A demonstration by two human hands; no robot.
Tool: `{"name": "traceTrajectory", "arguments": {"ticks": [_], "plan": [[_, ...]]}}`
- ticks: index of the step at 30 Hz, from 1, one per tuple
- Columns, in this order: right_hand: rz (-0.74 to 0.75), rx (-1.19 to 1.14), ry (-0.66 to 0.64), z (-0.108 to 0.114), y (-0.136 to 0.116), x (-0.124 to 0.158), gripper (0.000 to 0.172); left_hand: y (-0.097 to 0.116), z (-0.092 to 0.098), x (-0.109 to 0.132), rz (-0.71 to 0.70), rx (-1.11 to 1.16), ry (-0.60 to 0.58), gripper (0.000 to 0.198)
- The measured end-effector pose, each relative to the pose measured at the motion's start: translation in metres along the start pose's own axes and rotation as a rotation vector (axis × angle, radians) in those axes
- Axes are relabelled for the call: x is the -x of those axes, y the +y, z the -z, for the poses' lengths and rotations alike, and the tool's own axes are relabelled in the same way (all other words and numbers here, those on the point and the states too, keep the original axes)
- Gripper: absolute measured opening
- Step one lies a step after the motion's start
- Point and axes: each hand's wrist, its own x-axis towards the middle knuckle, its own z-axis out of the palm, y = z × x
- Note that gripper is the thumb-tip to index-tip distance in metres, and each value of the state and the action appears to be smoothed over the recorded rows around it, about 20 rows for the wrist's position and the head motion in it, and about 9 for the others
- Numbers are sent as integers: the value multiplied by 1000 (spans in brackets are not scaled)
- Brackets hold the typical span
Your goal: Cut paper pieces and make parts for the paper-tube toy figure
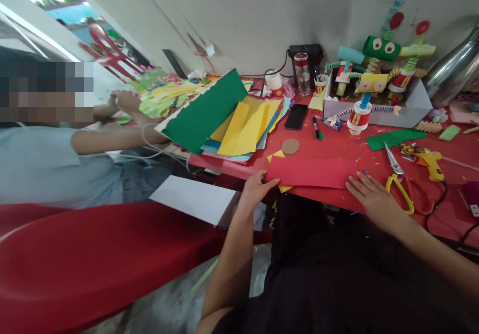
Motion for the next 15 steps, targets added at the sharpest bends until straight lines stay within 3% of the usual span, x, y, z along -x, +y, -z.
{"name": "traceTrajectory", "arguments": {"ticks": [3,9,11,15], "plan": [[-4,11,-21,8,-1,-3,59,4,1,17,94,150,-98,38],[-41,-32,17,29,-22,-11,50,7,-11,40,187,337,-98,40],[-37,-61,26,30,-33,-16,46,1,-16,40,168,284,12,37],[-25,-116,44,23,-54,-33,41,-7,-16,29,34,-23,362,27]]}}
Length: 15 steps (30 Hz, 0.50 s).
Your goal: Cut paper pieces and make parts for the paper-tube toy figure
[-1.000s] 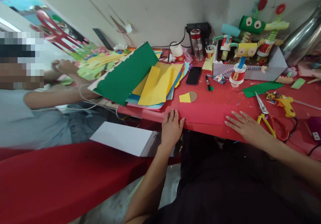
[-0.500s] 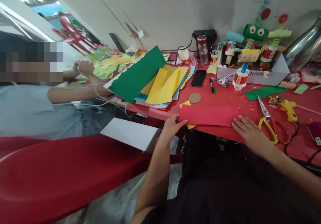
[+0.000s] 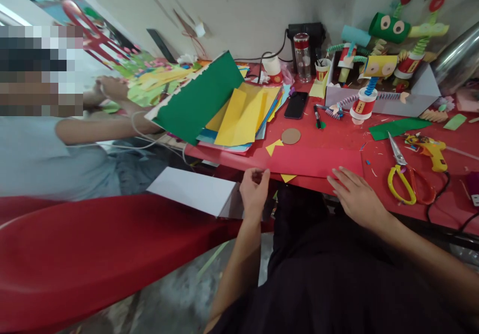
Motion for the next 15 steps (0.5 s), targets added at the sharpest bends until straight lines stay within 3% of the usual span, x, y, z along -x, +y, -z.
{"name": "traceTrajectory", "arguments": {"ticks": [4,7,11,15], "plan": [[19,-27,-1,-14,-16,-26,38,8,-1,-9,-145,-332,-18,27],[-6,1,-39,-20,-24,-41,35,14,-6,-13,-153,-380,-50,23],[-64,37,-108,-16,-27,-52,37,13,-15,-17,-47,-33,-110,11],[-42,50,-87,-10,-26,-58,39,14,-18,-17,138,461,-203,27]]}}
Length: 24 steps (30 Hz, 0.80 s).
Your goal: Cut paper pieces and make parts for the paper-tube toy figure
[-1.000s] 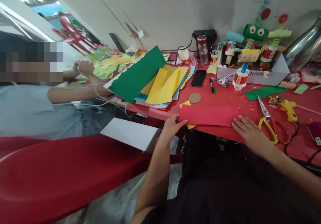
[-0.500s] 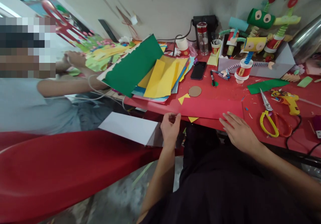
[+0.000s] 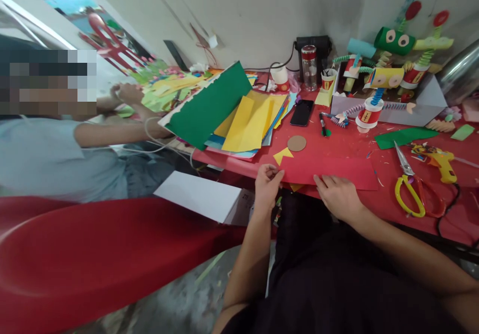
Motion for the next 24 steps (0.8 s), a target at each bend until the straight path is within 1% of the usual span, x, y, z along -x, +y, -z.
{"name": "traceTrajectory", "arguments": {"ticks": [2,3,4,5,6,8,9,10,11,13,15,16,19,21,22,23,24], "plan": [[18,0,69,2,6,-1,38,1,-1,5,48,94,-72,33],[2,0,124,3,10,-1,37,1,-2,9,25,65,-90,34],[-36,-2,195,5,16,-1,35,1,-3,13,-42,-18,-96,36],[-94,-6,279,7,22,-1,34,-1,-4,19,-151,-150,-107,39],[-164,-13,372,10,29,-1,32,-3,-5,24,-290,-315,-136,42],[-293,-39,536,18,43,1,30,-10,-6,35,-584,-657,-258,48],[-336,-57,600,23,49,2,29,-14,-6,38,-708,-789,-328,49],[-363,-77,650,27,54,3,28,-17,-4,41,-810,-876,-371,45],[-374,-102,689,31,58,5,27,-19,-2,41,-893,-921,-383,38],[-363,-154,747,38,63,8,25,-21,5,39,-1012,-940,-367,29],[-347,-183,794,43,65,12,23,-17,11,33,-1076,-946,-384,28],[-345,-193,815,44,65,13,22,-14,14,29,-1089,-958,-418,27],[-362,-235,845,48,64,18,22,-3,18,21,-1066,-1018,-576,28],[-373,-274,853,50,63,21,22,3,19,16,-1031,-1051,-646,33],[-377,-291,857,51,63,22,23,5,18,11,-1025,-1060,-642,36],[-377,-303,862,53,62,24,23,6,17,6,-1028,-1065,-599,37],[-372,-313,870,54,61,26,24,8,15,-1,-1035,-1065,-524,38]]}}
